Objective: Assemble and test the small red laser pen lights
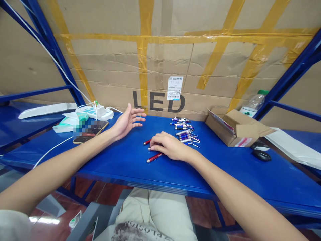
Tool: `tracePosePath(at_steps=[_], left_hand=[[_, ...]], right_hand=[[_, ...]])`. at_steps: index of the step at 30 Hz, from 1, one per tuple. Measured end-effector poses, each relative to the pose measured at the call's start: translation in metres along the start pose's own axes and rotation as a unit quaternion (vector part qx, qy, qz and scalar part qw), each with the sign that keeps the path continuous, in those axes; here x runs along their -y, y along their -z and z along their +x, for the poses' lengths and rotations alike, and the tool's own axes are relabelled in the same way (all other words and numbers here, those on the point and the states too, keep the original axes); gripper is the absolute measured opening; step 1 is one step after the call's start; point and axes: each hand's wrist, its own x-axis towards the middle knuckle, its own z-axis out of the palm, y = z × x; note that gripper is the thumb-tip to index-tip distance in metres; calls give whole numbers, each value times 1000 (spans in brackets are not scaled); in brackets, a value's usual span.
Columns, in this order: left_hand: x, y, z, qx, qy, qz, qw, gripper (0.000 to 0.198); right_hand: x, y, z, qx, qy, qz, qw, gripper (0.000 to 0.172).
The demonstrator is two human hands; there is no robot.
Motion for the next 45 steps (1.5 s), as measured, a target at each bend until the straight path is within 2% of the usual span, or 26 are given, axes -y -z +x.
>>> tracePosePath(at_steps=[5,8,15,17,22,25,27,31,35,45], left_hand=[[2,0,1,-5,6,-5,1000,70],[2,-1,1,-1,9,-6,1000,70],[-1,-1,-1,-3,11,-9,1000,70],[-1,-1,-1,-4,12,-8,1000,71],[-1,-1,-1,4,8,-9,1000,73],[-2,0,-1,16,14,-8,1000,74],[-3,0,-1,28,19,-9,999,75],[-4,1,-3,66,29,-12,997,77],[-4,0,-5,94,37,-10,995,78],[-4,1,-4,108,44,-7,993,80]], right_hand=[[-1,-5,1,-63,5,-61,996,33],[-6,-7,1,-33,-13,-92,995,41],[-9,-5,1,-25,-27,-143,989,21],[-7,-5,1,-40,-39,-136,989,19],[-4,-2,-2,-103,-88,-30,990,22],[-2,2,-3,-125,-75,-40,989,26],[0,4,-3,-121,-63,-56,989,26],[2,6,-3,-93,-85,-70,990,28],[3,7,-3,-94,-83,-80,989,29],[4,5,-3,-87,-67,-62,992,31]])
